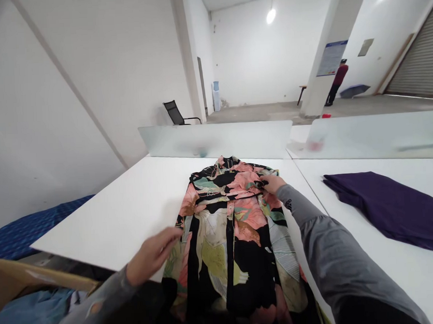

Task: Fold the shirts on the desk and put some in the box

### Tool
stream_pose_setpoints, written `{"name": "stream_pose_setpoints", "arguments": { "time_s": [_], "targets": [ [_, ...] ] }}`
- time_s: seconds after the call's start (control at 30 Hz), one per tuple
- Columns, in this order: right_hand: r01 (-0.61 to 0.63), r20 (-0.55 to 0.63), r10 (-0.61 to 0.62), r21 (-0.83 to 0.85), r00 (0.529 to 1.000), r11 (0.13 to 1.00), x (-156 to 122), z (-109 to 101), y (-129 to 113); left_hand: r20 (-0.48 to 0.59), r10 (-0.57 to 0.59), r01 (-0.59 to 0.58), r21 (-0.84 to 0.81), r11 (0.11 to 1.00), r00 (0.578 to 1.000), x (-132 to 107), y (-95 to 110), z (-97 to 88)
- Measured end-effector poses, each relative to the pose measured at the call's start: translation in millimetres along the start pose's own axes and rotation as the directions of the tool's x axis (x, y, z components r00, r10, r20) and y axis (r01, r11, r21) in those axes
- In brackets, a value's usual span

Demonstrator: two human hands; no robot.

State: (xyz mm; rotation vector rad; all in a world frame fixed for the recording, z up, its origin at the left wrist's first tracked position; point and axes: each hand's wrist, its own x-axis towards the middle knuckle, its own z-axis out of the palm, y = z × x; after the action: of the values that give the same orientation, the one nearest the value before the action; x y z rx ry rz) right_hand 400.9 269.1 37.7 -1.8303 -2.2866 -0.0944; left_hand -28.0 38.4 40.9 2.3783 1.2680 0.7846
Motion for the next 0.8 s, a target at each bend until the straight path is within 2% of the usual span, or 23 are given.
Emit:
{"name": "stream_pose_setpoints", "arguments": {
  "time_s": [0.07,0.13,0.17,0.23,0.33,0.43,0.6,0.7,0.8],
  "targets": [
    [-0.015,0.024,0.015,-0.008,1.0,1.0,-6.5,5.7,-5.5,-0.094,0.073,-0.061,0.126,0.99,0.993,47.9,-29.0,-9.7],
    [-0.04,0.035,0.04,-0.02,0.999,0.999,-16.4,14.6,-11.9,-0.131,0.119,-0.084,0.247,0.965,0.984,101.0,-61.6,-13.6],
    [-0.067,0.011,0.067,-0.03,0.998,0.997,-22.4,19.8,-15.0,-0.152,0.111,-0.061,0.299,0.952,0.982,127.3,-77.2,-13.3],
    [-0.134,-0.081,0.13,-0.049,0.988,0.99,-34.7,29.9,-20.2,-0.131,0.024,0.03,0.397,0.917,0.991,174.0,-103.6,-8.4],
    [-0.197,-0.196,0.183,-0.054,0.963,0.979,-47.5,39.7,-24.2,-0.083,-0.08,0.11,0.463,0.88,0.993,219.6,-129.4,6.1],
    [-0.203,-0.197,0.19,-0.049,0.962,0.978,-49.4,41.7,-23.3,-0.057,-0.111,0.124,0.484,0.866,0.992,235.4,-146.9,18.8],
    [-0.207,-0.193,0.191,-0.066,0.962,0.976,-43.5,41.6,-17.8,-0.151,-0.194,0.245,0.531,0.811,0.969,240.1,-170.2,23.8],
    [-0.2,-0.194,0.183,-0.072,0.964,0.977,-42.1,42.2,-16.3,-0.199,-0.209,0.284,0.532,0.797,0.958,243.4,-171.1,22.6],
    [-0.2,-0.213,0.183,-0.058,0.96,0.978,-41.7,42.5,-15.6,-0.248,-0.18,0.288,0.524,0.801,0.952,239.2,-161.3,18.2]
  ]
}}
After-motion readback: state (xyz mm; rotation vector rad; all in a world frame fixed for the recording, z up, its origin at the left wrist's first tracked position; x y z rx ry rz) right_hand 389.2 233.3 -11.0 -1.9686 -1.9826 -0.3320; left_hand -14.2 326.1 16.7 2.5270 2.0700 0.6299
